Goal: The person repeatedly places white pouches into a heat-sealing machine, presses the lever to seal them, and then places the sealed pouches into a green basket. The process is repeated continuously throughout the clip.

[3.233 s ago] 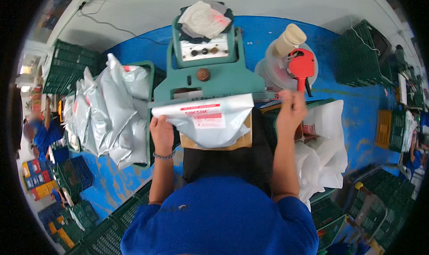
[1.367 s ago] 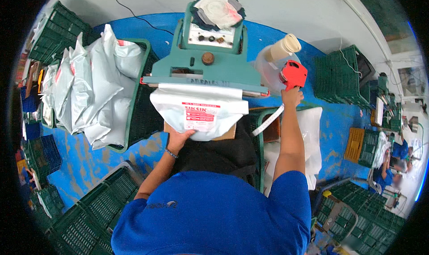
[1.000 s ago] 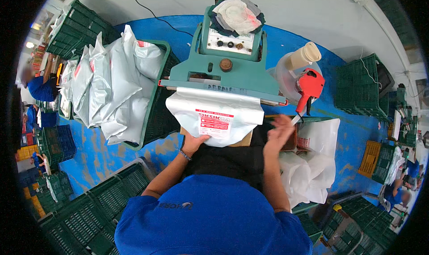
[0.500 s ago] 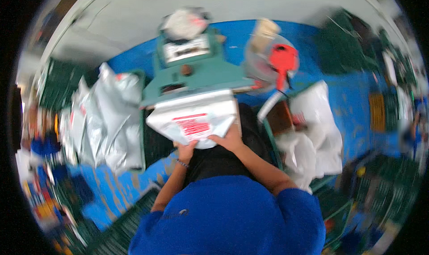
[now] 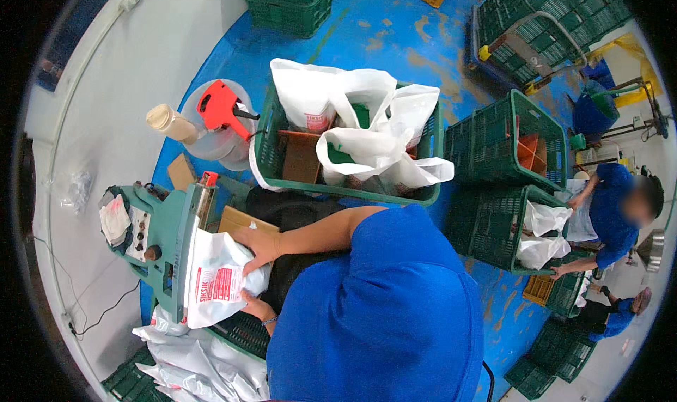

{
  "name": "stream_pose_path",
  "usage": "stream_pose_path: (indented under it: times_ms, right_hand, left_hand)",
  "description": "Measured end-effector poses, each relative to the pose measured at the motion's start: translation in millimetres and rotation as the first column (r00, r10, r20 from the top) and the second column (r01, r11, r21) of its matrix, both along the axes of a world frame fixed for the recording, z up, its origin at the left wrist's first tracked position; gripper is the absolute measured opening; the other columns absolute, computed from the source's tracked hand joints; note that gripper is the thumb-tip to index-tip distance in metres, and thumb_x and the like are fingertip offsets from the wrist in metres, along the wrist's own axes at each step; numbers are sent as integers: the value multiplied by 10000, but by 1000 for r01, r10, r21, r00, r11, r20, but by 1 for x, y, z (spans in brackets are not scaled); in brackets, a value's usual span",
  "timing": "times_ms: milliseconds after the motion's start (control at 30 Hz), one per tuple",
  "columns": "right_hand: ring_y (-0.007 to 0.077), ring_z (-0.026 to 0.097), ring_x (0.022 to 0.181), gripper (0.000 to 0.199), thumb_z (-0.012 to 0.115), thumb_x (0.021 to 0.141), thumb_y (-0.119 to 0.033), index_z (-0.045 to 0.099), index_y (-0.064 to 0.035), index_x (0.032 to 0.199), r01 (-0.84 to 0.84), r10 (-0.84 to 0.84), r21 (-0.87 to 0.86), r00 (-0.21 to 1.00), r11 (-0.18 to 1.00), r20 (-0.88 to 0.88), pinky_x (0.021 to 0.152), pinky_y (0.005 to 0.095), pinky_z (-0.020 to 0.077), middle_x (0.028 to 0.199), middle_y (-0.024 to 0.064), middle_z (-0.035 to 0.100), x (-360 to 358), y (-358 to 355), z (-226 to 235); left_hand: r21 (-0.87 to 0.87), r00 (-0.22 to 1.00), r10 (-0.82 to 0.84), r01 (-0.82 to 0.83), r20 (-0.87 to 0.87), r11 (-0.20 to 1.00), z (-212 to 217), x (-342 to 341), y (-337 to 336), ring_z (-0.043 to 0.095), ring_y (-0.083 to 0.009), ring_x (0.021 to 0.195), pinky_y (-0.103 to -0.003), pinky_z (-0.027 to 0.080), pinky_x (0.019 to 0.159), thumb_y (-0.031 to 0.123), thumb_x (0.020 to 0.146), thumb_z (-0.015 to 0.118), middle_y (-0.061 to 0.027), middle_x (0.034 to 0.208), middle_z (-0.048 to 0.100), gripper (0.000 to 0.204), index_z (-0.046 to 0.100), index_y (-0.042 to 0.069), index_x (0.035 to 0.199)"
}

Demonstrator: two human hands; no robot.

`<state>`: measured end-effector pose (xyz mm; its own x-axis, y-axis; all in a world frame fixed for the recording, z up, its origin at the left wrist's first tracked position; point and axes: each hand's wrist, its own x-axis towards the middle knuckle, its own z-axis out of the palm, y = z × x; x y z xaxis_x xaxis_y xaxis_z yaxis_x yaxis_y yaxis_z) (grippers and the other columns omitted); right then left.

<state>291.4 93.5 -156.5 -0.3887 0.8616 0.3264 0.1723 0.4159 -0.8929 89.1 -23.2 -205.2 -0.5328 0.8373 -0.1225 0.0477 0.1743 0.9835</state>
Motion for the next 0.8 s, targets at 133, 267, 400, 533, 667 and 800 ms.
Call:
stream_pose_path:
  times_ms: [133, 267, 400, 533, 667, 800]
  right_hand:
    - [423, 483, 1081, 945, 757, 611, -565, 431, 74, 1227, 4, 0, -60, 998, 998, 65, 937, 453, 393, 1146, 270, 497, 1, 0, 3]
    - [433, 481, 1058, 902, 757, 620, -550, 453, 78, 1191, -46, 57, -128, 994, 991, 90, 930, 462, 390, 1120, 275, 496, 3, 1, 8]
    - [426, 482, 1039, 876, 750, 635, -548, 456, 71, 1180, -23, 33, -85, 992, 996, 118, 925, 455, 389, 1098, 264, 496, 4, 3, 14]
    - [411, 474, 1052, 865, 755, 646, -529, 445, 56, 1203, -25, 34, -79, 993, 997, 115, 928, 444, 386, 1105, 252, 488, 4, 3, 15]
    - [411, 468, 1050, 877, 762, 646, -517, 430, 49, 1228, -44, 55, -106, 994, 993, 97, 927, 442, 383, 1115, 247, 482, 3, 4, 15]
    - [414, 478, 1015, 863, 761, 651, -519, 437, 49, 1215, 4, -9, 33, 991, 999, 135, 898, 445, 394, 1084, 248, 487, 3, 4, 10]
  left_hand:
    - [84, 999, 42, -43, 14, 996, -5, 1, -3, 518, -346, 1105, -434, 412, 973, 71, 823, 566, -255, 1283, 478, 583, 339, -119, 1325]
    - [12, 996, 85, -85, -27, 996, -12, 2, -8, 515, -309, 1086, -406, 415, 952, 34, 790, 592, -232, 1260, 485, 542, 402, -113, 1275]
    - [7, 989, 50, -50, -139, 999, -23, -5, -11, 526, -308, 1054, -399, 408, 949, 57, 775, 649, -218, 1238, 504, 592, 390, -97, 1285]
    - [34, 997, -19, 22, -70, 999, -26, -6, -13, 521, -295, 1060, -403, 384, 969, 62, 783, 653, -192, 1237, 514, 572, 406, -76, 1280]
    - [79, 992, 67, -59, -109, 995, -11, 4, -10, 515, -262, 1078, -385, 383, 976, 83, 816, 631, -164, 1228, 519, 558, 388, -63, 1296]
    - [69, 1000, 12, -11, -14, 998, 1, 9, -7, 528, -247, 1059, -369, 403, 955, 4, 765, 650, -165, 1167, 552, 519, 447, -76, 1237]
